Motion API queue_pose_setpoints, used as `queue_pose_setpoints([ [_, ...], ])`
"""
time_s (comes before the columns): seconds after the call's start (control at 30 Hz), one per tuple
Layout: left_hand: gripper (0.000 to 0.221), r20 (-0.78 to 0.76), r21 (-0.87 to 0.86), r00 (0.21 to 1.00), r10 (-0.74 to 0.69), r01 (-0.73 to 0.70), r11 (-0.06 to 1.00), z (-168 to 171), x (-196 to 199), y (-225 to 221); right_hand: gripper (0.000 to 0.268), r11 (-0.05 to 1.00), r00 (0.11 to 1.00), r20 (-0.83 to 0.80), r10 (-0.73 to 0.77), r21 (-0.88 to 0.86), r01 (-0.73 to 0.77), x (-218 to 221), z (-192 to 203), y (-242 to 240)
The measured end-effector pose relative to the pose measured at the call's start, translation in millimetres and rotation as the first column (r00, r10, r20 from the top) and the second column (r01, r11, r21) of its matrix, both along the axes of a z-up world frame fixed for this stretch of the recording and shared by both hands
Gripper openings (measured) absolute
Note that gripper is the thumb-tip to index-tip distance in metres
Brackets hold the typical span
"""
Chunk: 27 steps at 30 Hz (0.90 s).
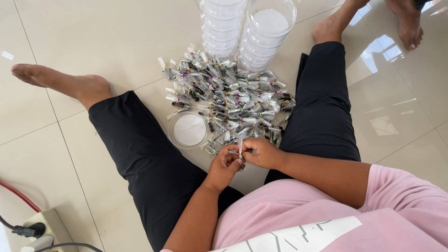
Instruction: A person sitting on the floor is packaging individually wrapped candies into clear plastic containers by picking them up one by one from a pile.
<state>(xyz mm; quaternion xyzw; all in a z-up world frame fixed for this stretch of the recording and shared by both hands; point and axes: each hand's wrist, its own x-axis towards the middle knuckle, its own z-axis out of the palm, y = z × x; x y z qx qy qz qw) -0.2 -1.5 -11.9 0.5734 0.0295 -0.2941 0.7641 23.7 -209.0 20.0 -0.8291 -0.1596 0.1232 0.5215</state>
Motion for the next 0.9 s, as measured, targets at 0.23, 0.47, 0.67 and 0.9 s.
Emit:
queue_pose_setpoints([
  [0.23, 0.038, -0.047, -0.077, 0.998, 0.041, -0.045, 0.996, 4, 1, 2, 0.007, 0.999, 0.985, -0.171, -0.037, 0.003, 0.038, 2, 4, 0],
  [0.47, 0.042, -0.056, -0.076, 0.998, 0.038, -0.042, 0.996, 7, 2, 2, 0.005, 0.997, 0.989, -0.138, -0.047, 0.057, 0.055, 1, 5, 2],
  [0.67, 0.045, -0.035, -0.087, 0.999, 0.026, -0.029, 0.996, 4, 0, 1, 0.004, 0.999, 0.998, -0.038, -0.046, -0.02, 0.046, 1, 7, 3],
  [0.9, 0.043, 0.087, -0.044, 0.996, 0.014, -0.01, 0.999, -6, -3, -1, 0.012, 0.957, 0.874, -0.485, -0.028, 0.24, 0.164, 4, 22, 2],
])
